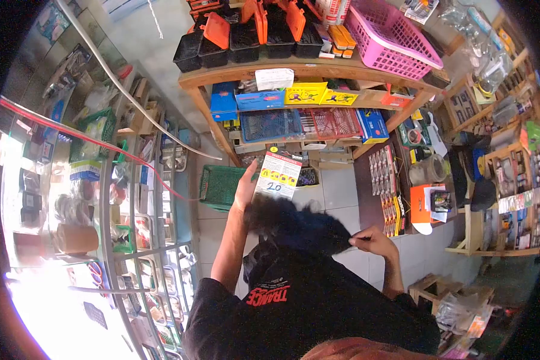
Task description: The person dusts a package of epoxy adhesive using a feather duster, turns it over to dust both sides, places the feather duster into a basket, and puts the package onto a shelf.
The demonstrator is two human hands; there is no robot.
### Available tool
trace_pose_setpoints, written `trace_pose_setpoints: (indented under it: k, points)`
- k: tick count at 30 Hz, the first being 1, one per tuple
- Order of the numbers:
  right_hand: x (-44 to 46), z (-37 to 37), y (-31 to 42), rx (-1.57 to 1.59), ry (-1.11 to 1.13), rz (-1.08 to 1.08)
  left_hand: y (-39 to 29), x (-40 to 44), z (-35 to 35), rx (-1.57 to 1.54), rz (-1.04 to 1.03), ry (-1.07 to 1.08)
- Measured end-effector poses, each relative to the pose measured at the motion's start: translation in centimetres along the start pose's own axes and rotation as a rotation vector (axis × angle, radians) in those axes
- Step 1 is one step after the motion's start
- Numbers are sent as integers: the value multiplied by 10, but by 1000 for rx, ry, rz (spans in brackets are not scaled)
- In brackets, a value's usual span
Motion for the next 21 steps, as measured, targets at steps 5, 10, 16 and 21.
trace_pose_setpoints:
  k: [5, 10, 16, 21]
  points:
    - [7, -4, 4, -27, -40, 65, -1, -7, -6, 65, -225, 26]
    - [13, 7, 10, -81, -23, 115, -2, -15, -28, 180, -360, 95]
    - [20, 23, 14, -137, 9, 126, -4, -22, -55, 211, -368, 9]
    - [24, 30, 20, -50, -171, 165, -3, -26, -76, 253, -451, 72]
Point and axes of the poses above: each hand's wrist, its own x-axis towards the middle knuckle, its own z-axis out of the back of the hand, y = z × x, the point moved 5 cm from there along x, towards the middle knuckle, and after that the axes turned 12 degrees about -y, right-handed, at the moved point
